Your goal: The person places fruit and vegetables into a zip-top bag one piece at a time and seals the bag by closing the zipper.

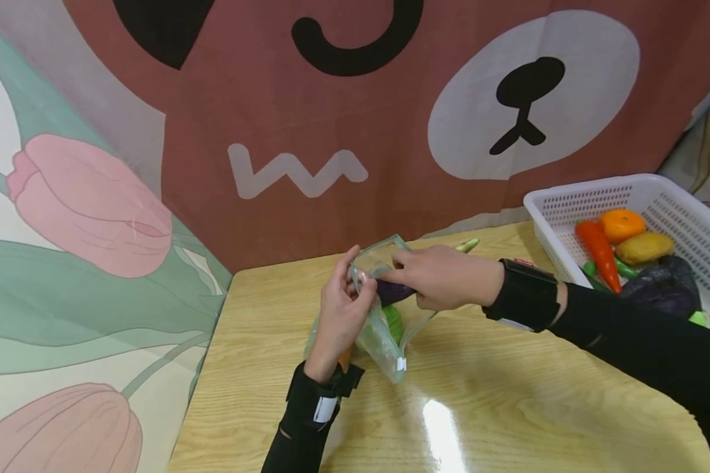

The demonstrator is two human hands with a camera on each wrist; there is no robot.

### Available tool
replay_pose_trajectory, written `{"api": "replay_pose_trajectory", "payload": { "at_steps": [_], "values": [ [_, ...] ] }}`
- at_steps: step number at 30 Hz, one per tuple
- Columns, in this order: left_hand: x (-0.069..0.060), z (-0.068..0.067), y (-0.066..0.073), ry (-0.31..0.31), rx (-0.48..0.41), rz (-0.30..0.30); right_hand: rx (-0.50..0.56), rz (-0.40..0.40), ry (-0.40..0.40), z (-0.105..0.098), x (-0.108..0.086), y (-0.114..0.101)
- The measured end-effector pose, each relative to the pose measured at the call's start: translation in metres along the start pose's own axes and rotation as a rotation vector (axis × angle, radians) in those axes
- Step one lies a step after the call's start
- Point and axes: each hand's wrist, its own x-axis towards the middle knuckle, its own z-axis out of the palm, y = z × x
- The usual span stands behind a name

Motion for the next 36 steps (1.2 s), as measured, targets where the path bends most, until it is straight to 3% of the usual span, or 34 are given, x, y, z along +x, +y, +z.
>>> {"api": "replay_pose_trajectory", "payload": {
  "at_steps": [5, 14, 24, 27, 32, 36],
  "values": [
    [0.001, 0.001, 0.000, 0.002, 0.010, 0.013, 0.060, -0.005, -0.004, 0.011, 0.014, 0.001],
    [0.002, 0.004, 0.003, -0.013, 0.034, 0.019, 0.238, 0.005, -0.087, 0.030, 0.033, -0.004],
    [0.001, 0.006, 0.036, -0.005, 0.028, 0.029, 0.323, 0.004, -0.082, 0.036, 0.035, -0.007],
    [0.003, 0.004, 0.030, -0.008, 0.014, 0.030, 0.299, -0.016, -0.069, 0.034, 0.032, -0.005],
    [0.006, -0.001, 0.005, 0.004, 0.007, 0.058, 0.296, -0.052, -0.008, 0.023, 0.023, -0.002],
    [0.005, -0.004, 0.000, 0.028, 0.009, 0.063, 0.275, -0.045, 0.066, 0.007, 0.010, 0.003]
  ]
}}
